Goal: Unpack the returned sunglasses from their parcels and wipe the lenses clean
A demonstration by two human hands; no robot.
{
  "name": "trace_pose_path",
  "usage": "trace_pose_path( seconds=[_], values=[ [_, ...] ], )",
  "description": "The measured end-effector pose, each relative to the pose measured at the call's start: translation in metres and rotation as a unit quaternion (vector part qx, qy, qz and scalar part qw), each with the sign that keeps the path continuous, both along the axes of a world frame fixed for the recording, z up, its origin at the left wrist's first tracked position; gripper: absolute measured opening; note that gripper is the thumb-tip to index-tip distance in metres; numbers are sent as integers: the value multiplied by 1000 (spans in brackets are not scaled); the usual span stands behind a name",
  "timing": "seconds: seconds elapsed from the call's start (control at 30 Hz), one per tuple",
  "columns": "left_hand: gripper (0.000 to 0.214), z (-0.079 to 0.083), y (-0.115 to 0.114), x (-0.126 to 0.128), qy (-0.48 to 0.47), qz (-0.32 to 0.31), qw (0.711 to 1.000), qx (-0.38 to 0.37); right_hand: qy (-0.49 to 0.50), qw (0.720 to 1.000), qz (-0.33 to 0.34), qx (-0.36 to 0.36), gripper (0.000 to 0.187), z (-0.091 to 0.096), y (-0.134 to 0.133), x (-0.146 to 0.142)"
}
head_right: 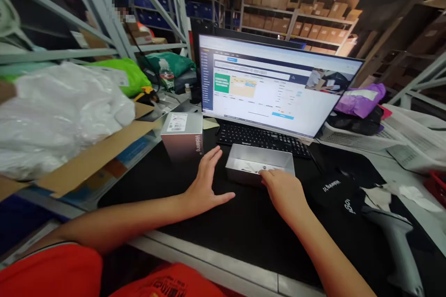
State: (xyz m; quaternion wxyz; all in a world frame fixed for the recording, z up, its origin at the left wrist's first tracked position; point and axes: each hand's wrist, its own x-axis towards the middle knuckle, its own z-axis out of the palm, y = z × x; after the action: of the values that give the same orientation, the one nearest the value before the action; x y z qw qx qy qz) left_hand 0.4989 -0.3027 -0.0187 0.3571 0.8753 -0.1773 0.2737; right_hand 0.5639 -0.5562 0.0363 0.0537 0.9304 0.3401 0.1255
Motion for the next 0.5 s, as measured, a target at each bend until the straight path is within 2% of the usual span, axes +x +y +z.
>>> trace_pose_path(
  seconds=[0.2, 0.27, 0.37, 0.43, 0.5],
  values=[
    [75, -16, 20, -21, -157, -11, 983, 99, 12, 999, -38, -10, 19, -19, 19, 36],
    [66, -19, 30, -22, -228, 30, 966, 118, 2, 999, -50, -8, 18, -28, 21, 51],
    [59, -17, 48, -19, -319, 128, 923, 171, -16, 998, -57, -1, 17, -35, 24, 66],
    [61, -11, 58, -15, -348, 193, 895, 200, -21, 998, -54, 4, 17, -36, 26, 69],
    [70, -4, 68, -10, -358, 240, 879, 204, -34, 998, -40, 22, 21, -36, 24, 66]
  ],
)
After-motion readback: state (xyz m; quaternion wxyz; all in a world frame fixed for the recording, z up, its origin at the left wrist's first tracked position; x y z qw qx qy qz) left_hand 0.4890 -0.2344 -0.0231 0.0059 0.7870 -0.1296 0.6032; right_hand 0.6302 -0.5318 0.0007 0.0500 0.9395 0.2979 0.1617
